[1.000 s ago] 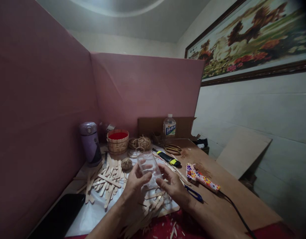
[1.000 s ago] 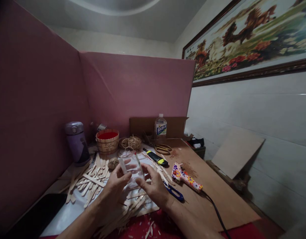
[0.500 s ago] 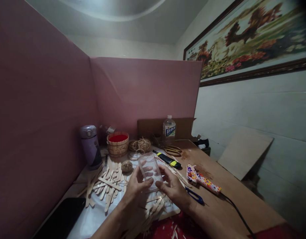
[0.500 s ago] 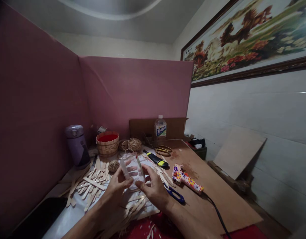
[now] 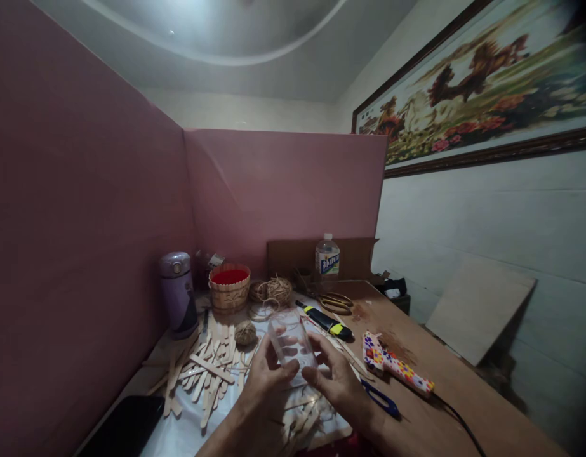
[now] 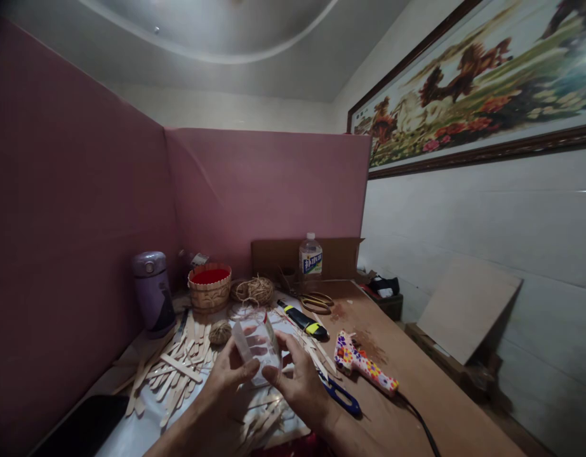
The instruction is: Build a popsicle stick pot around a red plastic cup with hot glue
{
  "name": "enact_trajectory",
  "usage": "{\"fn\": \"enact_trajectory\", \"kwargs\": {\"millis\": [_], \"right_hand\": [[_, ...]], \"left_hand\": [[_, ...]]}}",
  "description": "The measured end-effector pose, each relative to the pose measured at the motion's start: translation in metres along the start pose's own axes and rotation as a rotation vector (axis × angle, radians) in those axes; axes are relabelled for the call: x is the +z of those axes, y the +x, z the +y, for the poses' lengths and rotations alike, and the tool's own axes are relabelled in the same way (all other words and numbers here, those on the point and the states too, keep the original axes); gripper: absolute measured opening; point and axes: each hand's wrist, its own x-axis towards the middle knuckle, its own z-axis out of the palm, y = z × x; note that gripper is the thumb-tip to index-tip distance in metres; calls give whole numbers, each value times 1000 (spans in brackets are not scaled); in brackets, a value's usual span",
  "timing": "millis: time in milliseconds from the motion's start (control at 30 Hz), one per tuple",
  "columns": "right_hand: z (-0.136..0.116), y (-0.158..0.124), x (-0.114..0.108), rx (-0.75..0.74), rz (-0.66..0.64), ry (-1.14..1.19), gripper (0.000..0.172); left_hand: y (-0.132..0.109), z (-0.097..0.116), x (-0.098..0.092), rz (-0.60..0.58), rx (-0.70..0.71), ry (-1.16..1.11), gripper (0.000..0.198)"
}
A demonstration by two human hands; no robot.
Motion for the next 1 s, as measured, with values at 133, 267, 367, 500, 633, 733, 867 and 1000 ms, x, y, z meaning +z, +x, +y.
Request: {"fn": "enact_trajectory", "kwargs": {"millis": [133, 267, 367, 500, 633, 733, 867, 1000], "right_hand": [[-2, 0, 0, 7, -1, -12, 57], [-4, 0, 0, -12, -5, -55, 58], [-1, 2, -3, -55, 78, -122, 59], [7, 8, -11, -35, 353, -127, 55], [9, 13, -15, 25, 491, -120, 52], [7, 13, -13, -21, 477, -180, 44], [4, 11, -11, -90, 432, -234, 40], [0, 10, -10, -116, 391, -256, 39]], "left_hand": [[-1, 0, 1, -8, -10, -3, 71], [-4, 3, 5, -26, 15, -24, 69], [-7, 11, 9, 28, 60, 5, 71], [-5, 26, 10, 194, 181, 148, 70], [-1, 28, 6, 247, 253, 230, 64], [0, 22, 5, 242, 230, 336, 63], [3, 9, 2, 184, 216, 438, 65], [6, 2, -1, 141, 179, 438, 64]]}}
